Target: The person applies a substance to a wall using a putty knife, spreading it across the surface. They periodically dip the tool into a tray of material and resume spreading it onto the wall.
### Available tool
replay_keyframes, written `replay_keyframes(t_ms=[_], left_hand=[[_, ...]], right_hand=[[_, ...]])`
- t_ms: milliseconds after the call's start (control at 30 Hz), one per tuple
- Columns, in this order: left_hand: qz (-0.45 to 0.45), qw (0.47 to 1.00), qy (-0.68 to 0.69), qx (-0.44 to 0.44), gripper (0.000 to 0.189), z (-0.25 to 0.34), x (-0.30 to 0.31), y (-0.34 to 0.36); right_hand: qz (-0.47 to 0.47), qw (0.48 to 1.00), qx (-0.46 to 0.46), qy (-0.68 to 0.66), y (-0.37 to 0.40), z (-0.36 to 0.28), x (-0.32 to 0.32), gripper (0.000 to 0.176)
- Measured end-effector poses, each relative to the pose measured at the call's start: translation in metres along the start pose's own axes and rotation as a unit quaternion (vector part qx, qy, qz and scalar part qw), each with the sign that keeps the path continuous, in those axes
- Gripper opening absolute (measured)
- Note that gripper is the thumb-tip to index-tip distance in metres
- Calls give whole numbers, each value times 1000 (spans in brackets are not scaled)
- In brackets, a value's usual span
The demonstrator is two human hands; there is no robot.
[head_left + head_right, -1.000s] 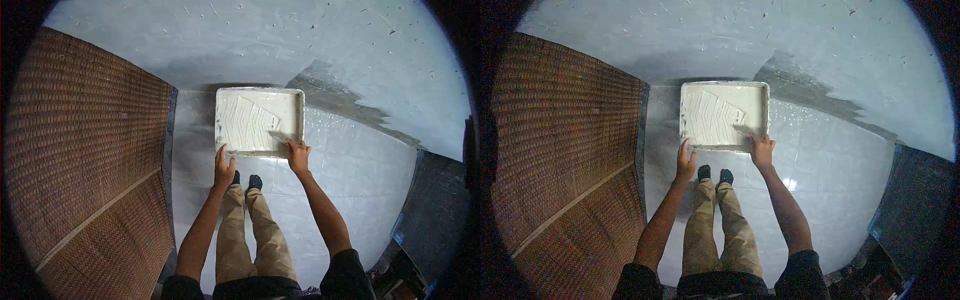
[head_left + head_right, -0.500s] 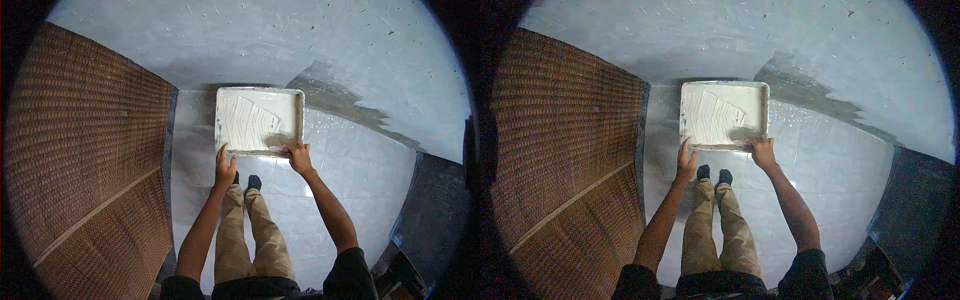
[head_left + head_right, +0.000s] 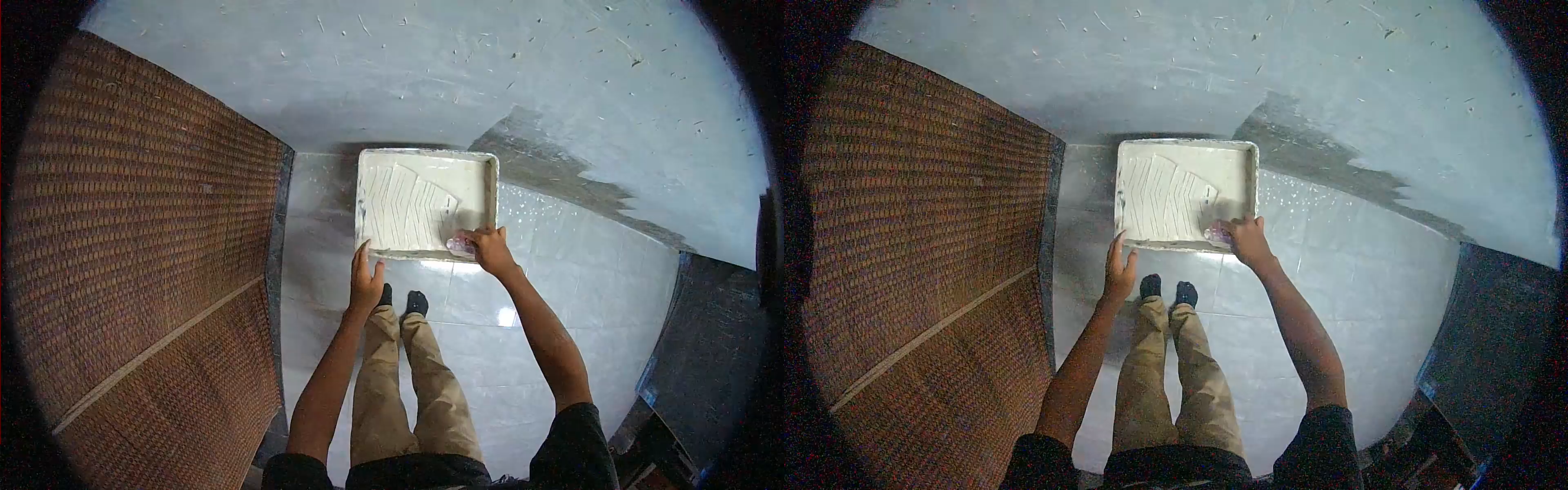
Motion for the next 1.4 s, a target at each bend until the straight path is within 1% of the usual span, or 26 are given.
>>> replay_keyframes(t_ms=[100, 167, 200, 267, 333, 400, 467, 600, 667, 767, 900, 967, 1000, 1067, 1100, 1167, 1200, 1233, 1267, 1300, 1333, 1367, 1400], left_hand=[[1, 1000, -2, -4, 49, 0, 2, -1], [2, 1000, -4, 0, 49, -1, 4, -1], [2, 1000, -7, 4, 48, -1, 6, -1], [4, 1000, -10, 7, 48, -2, 8, 0], [-8, 1000, -4, 4, 52, -3, 8, 1], [-8, 1000, -3, 4, 51, -2, 10, 1], [-8, 1000, -2, 5, 51, -1, 11, 2], [-9, 1000, 2, 6, 50, 0, 15, 4], [-13, 1000, 0, 10, 50, 1, 17, 5], [-16, 1000, -10, 9, 50, 4, 20, 6], [-19, 1000, -4, -2, 51, 5, 22, 4], [-16, 1000, -2, -11, 50, 7, 23, 4], [-16, 1000, -5, -11, 50, 7, 23, 4], [-14, 1000, -10, -15, 50, 10, 27, 3], [-18, 1000, -7, -15, 51, 14, 28, 2], [-20, 1000, -5, -21, 51, 25, 35, -2], [-24, 1000, -7, -18, 51, 32, 38, -5], [-28, 999, -10, -16, 51, 41, 42, -9], [-25, 999, -9, -26, 51, 51, 45, -13], [-28, 999, -8, -16, 51, 58, 48, -18], [-30, 999, -7, -8, 51, 67, 51, -24], [-27, 999, -7, -21, 51, 83, 56, -32], [-30, 999, 8, -40, 51, 104, 61, -40]], right_hand=[[-15, 1000, 14, 9, -6, -7, 4, 41], [-52, 998, -3, 24, -11, -10, 1, 41], [-51, 998, -2, 24, -13, -12, 4, 41], [-69, 995, -3, 65, -16, -16, 3, 40], [-51, 996, 8, 75, -18, -16, 1, 40], [-33, 996, 17, 86, -18, -19, 2, 40], [-15, 988, 33, 150, -18, -21, 2, 35], [-28, 988, 21, 152, -24, -18, 1, 28], [-47, 987, 16, 153, -26, -15, -2, 17], [-31, 984, 25, 175, -27, -15, 1, 12], [-40, 986, 22, 159, -27, -6, -1, 12], [-50, 975, 13, 215, -28, 1, -5, 10], [-48, 975, 12, 216, -27, 5, -2, 10], [-79, 979, -17, 186, -26, 18, 6, 14], [-75, 979, -16, 187, -24, 24, 12, 14], [-99, 986, -127, 32, -18, 51, 28, 21], [-137, 988, -67, 40, -15, 44, 40, 27], [-128, 989, -68, 42, -10, 51, 49, 27], [-125, 975, -125, -136, -1, 68, 51, 29], [-117, 927, -174, -309, 9, 71, 61, 33], [-148, 886, -184, -399, 21, 68, 70, 36], [-136, 889, -179, -399, 32, 57, 93, 36], [-120, 834, -184, -506, 43, 44, 115, 34]])
Point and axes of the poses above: each hand's wrist, its own y-axis away from the middle knuckle, its own x-axis out of the back of the hand, z = x × y, the point moved 8 cm from there along -y, towards the middle knuckle, and after that the axes turned 7 degrees about -x, right-handed, at the moved point
